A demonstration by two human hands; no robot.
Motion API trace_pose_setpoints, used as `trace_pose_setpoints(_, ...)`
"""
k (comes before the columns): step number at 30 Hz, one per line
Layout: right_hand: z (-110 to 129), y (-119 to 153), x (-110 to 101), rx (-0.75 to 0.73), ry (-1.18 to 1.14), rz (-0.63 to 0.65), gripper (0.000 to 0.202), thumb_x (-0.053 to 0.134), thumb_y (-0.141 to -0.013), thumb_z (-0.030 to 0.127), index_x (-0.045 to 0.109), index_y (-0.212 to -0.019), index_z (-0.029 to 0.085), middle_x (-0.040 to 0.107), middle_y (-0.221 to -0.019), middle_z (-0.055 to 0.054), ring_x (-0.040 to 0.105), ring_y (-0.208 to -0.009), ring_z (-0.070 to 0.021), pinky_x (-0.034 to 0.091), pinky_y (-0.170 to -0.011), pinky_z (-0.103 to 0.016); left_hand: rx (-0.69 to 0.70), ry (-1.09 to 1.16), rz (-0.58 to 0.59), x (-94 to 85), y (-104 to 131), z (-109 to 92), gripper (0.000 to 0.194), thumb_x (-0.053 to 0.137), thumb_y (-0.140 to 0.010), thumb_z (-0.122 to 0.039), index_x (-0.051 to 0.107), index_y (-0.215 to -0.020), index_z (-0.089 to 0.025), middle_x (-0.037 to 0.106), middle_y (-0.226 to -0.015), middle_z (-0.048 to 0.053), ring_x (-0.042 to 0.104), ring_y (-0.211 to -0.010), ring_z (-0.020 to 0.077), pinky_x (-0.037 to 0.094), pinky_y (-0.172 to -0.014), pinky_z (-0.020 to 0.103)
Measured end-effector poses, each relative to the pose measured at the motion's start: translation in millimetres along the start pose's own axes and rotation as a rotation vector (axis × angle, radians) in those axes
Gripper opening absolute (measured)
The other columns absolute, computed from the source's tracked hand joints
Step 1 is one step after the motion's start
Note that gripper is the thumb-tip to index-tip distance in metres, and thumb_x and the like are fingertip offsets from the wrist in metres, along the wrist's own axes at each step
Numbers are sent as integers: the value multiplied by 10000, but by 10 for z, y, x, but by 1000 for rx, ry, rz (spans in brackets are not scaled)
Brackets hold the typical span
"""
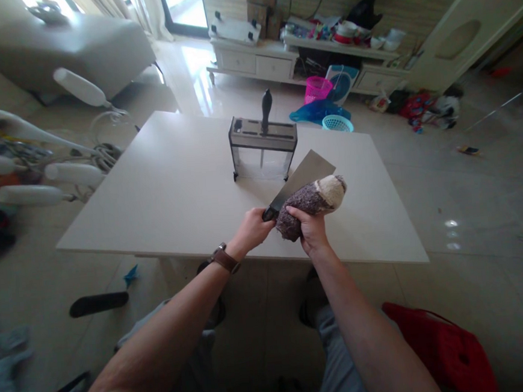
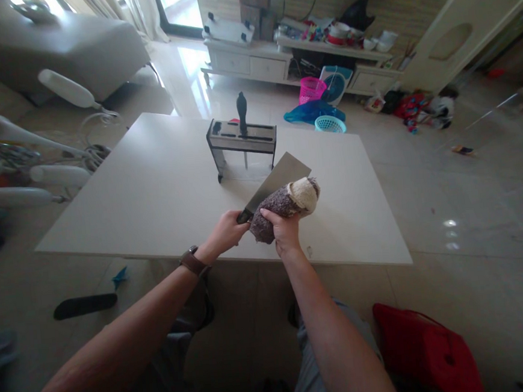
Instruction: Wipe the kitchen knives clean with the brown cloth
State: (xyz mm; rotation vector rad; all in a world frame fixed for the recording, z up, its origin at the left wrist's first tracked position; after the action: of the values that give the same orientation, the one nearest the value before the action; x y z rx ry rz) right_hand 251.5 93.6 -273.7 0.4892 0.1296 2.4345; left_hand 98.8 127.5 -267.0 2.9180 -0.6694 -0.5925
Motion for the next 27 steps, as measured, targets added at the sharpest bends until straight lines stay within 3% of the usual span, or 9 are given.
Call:
trace_pose_setpoints(20,-2,-3,-21,5,-2,-2,516,957,-467,162,731,-931,162,809,-942,-41,760,-843,-217,665,-803,-361,-45,19,22,14,8,2,134,558,-762,-285,579,-692,-173,512,-523,-35,491,-415,112,354,-392,218)
trace_pose_setpoints(27,23,3,-11,-8,18,-8,444,936,-462,140,746,-862,176,805,-868,-17,756,-790,-207,662,-725,-327,-48,20,29,22,3,3,122,565,-768,-263,563,-680,-179,499,-512,-43,502,-404,118,376,-367,216)
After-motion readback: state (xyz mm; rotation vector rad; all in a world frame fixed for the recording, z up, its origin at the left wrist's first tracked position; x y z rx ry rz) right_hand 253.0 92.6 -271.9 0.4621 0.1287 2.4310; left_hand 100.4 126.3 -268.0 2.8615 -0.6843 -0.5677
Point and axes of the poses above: each hand's wrist, its own y-axis away from the middle knuckle, its own x-axis out of the palm, z = x × y, the point moved 1 cm from there along -y, towards the middle knuckle
